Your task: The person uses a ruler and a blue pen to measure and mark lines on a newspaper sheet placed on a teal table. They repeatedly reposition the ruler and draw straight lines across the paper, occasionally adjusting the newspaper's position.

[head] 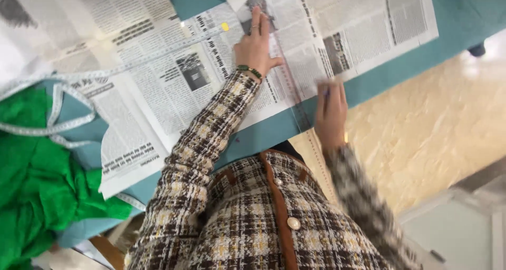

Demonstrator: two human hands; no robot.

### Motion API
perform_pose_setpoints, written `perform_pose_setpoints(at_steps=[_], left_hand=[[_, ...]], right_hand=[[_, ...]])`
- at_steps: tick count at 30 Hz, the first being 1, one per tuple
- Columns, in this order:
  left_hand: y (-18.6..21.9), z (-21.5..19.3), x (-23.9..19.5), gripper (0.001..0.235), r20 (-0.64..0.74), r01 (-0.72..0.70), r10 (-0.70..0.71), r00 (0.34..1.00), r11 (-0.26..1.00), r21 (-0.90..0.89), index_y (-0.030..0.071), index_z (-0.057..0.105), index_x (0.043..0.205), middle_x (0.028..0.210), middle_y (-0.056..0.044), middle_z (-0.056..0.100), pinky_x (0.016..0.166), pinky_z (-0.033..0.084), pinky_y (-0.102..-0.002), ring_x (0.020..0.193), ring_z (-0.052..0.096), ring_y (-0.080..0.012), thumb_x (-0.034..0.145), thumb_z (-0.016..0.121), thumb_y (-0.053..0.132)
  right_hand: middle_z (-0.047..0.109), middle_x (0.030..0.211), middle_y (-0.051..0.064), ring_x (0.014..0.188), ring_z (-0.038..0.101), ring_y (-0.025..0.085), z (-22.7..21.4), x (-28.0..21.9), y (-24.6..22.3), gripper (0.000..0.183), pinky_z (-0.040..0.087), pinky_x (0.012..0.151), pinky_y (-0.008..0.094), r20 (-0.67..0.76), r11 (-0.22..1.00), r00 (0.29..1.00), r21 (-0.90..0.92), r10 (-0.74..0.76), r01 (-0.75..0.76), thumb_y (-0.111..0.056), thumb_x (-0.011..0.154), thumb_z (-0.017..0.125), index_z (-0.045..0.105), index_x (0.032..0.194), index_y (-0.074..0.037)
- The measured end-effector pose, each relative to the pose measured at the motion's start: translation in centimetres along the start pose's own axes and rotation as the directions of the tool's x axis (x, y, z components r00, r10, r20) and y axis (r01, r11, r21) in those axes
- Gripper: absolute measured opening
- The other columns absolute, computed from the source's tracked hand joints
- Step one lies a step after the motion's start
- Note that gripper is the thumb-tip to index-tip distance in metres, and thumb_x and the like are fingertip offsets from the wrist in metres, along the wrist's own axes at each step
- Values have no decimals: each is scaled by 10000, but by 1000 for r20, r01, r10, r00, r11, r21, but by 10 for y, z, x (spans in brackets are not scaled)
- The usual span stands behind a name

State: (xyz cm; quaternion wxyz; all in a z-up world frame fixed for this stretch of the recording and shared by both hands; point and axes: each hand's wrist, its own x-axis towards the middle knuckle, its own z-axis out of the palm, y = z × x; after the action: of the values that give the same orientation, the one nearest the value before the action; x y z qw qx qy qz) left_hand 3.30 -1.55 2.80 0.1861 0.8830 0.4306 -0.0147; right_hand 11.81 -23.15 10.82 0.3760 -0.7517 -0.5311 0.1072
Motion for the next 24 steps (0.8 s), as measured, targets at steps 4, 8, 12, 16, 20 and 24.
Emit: perform_pose_setpoints(at_steps=[4,8,12,16,20,24], left_hand=[[-3,-10,-5,1359,-17,-44,42,999,993,-111,58,226,1604,1714,-227,105,532,517,-249,655,537,-128,680,890,800],[-10,12,-12,1483,-88,-28,22,996,997,-69,46,181,1626,1718,-212,97,587,592,-293,799,648,-177,639,912,876],[-19,5,-69,1097,-263,-125,44,964,946,-301,143,189,1611,1742,-148,17,921,528,-439,1101,595,-271,897,861,635],[-16,-11,-156,449,-396,-58,-276,876,755,-653,78,635,1250,1515,-181,457,1157,411,-607,1318,562,-330,1013,566,454],[-21,29,-213,435,-475,48,-425,770,782,-622,83,636,1244,1440,-191,496,1087,498,-549,1214,595,-315,1030,548,452],[2,62,-263,257,-618,138,-547,564,801,-583,126,663,1142,1260,-78,541,861,577,-428,911,674,-247,1002,683,342]], right_hand=[[618,1107,167,1068,566,351,-18,-98,17,192,444,929,440,142,980,973,-105,181,-167,-146,1067,563,605,1207,-21],[741,948,83,892,714,175,-14,-147,42,335,597,847,311,353,811,764,20,541,-584,-120,1005,608,573,1331,-50],[643,792,49,655,560,124,-40,-166,63,206,468,563,229,251,859,860,152,445,-489,-129,1069,558,656,1232,-50],[703,893,68,648,548,113,-78,-194,139,162,434,524,216,271,925,901,81,338,-371,-86,1057,576,704,1134,-24],[729,907,-16,681,524,45,-84,-175,172,186,351,577,225,360,970,919,118,158,-213,-250,1045,610,726,1103,-117],[645,701,46,584,540,114,-72,-138,135,179,450,607,274,422,971,901,158,97,-178,-132,1013,642,740,1149,-68]])
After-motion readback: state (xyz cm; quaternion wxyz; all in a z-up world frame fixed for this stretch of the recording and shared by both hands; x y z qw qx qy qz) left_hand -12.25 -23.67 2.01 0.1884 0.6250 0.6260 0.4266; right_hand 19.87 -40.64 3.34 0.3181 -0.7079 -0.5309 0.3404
